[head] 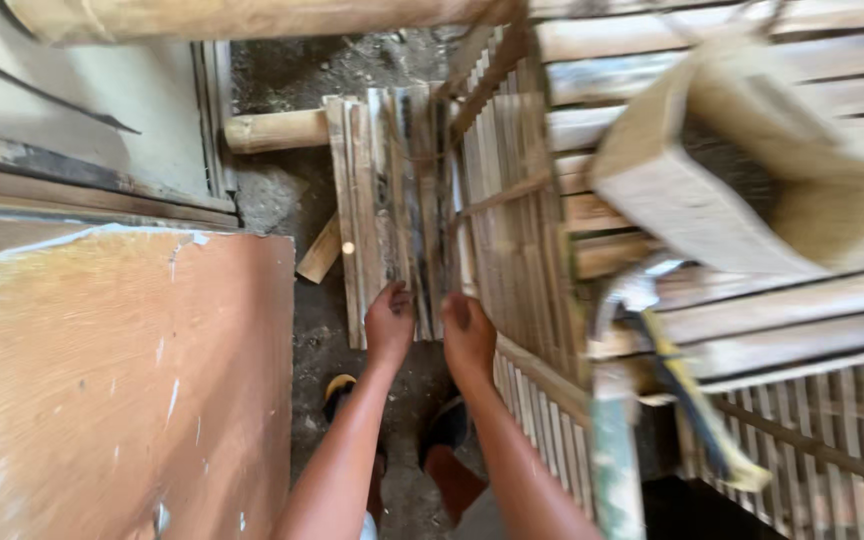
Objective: The person assembles a bamboo frame by repeatedly picking up thin bamboo strips, placing them across a slatted workbench, and hammering nails to secure them. The person retrieves nails from a container and continues the process along the length of the frame.
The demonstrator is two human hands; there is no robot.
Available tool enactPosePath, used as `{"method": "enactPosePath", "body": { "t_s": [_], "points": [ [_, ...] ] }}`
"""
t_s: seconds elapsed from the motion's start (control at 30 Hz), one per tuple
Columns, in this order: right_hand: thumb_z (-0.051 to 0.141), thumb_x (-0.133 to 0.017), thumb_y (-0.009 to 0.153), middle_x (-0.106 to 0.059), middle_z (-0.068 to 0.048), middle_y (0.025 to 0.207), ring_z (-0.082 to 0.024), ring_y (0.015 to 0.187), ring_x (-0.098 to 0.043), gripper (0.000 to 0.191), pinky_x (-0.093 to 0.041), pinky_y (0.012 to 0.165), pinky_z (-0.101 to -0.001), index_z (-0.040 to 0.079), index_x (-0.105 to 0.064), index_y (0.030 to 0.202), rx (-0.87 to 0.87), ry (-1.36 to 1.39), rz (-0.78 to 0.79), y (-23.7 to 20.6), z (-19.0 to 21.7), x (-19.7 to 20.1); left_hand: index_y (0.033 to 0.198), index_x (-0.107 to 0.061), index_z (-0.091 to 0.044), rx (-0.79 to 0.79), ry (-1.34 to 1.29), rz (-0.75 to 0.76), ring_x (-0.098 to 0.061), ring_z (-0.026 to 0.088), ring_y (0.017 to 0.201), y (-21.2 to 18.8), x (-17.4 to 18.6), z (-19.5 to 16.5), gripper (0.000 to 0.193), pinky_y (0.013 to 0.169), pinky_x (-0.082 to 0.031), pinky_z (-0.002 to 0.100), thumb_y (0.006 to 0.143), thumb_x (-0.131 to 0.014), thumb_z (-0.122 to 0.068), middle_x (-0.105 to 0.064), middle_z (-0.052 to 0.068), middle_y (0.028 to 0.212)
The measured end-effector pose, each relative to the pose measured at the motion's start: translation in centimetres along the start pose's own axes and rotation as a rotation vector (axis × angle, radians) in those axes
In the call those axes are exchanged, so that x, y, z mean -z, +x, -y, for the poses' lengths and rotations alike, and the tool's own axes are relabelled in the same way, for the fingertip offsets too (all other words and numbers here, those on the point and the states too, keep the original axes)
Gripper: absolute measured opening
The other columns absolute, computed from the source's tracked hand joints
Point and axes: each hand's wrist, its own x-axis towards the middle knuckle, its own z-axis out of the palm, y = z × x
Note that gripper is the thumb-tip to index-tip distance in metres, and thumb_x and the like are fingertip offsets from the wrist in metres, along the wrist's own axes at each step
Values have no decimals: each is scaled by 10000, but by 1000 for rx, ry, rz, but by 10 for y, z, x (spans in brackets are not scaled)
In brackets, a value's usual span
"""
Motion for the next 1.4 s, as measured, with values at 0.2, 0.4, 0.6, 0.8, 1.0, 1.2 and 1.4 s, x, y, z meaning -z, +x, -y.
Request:
{"method": "enactPosePath", "body": {
  "t_s": [0.2, 0.4, 0.6, 0.8, 1.0, 1.2, 1.4],
  "points": [
    [429, -612, 947, -630, -198, 1307, -384, 1191, -593, 575, -481, 979, -498, 78, -559, 1400, 20, -80, -52, 149, -87, -126, 1306, -613, 56, -44, 169, -206, -585, 446, 1216, 131, -2, 111, 579, 1036, -461, 494, 823, -738, -238, -620, 303, 1301],
    [705, -534, 943, -366, -242, 1564, -454, 1428, -369, 931, -303, 1175, -577, 82, -294, 1591, -257, -322, -182, 210, -107, -174, 1455, -386, 83, 106, 194, -145, -472, 475, 1285, 197, -4, 148, 1044, 1037, -385, 522, 727, -862, -493, -483, 328, 1401],
    [792, -530, 843, -161, -255, 1661, -454, 1525, -238, 1079, -259, 1214, -596, 154, -172, 1637, -151, -332, -24, 222, -138, -160, 1335, -609, 21, 39, -189, 105, -679, 305, 1153, 193, -52, 174, 779, 985, -521, 440, 805, -804, -515, -705, 191, 1247],
    [789, -568, 805, -67, -284, 1686, -474, 1554, -101, 1139, -168, 1231, -594, 153, -151, 1652, -145, -325, 94, 257, -181, -150, 1311, -629, -2, 126, -473, 270, -697, 278, 1061, 202, -68, 187, 725, 922, -553, 431, 770, -843, -434, -723, 165, 1189],
    [841, -699, 602, -201, -284, 1656, -422, 1543, -246, 1438, -248, 1233, -535, 13, -102, 1615, -137, -140, 339, 272, -192, -147, 1372, -594, -71, 286, -648, 537, -673, 230, 1141, 213, -65, 190, 780, 966, -544, 411, 733, -846, -441, -706, 94, 1249],
    [682, -801, 570, -297, -257, 1597, -435, 1463, -292, 1328, -280, 1105, -665, 70, -226, 1599, -321, 152, 607, 240, -172, -135, 1392, -578, -55, 423, -851, 620, -707, 235, 1102, 190, -55, 174, 772, 965, -572, 403, 786, -783, -487, -710, 118, 1250],
    [591, -844, 705, -585, -242, 1417, -370, 1318, -582, 1093, -438, 1133, -508, -52, -417, 1479, -425, 224, 520, 165, -141, -100, 1408, -566, 11, 502, -834, 408, -666, 313, 1096, 97, -25, 138, 745, 959, -550, 448, 867, -742, -470, -681, 194, 1248]
  ]
}}
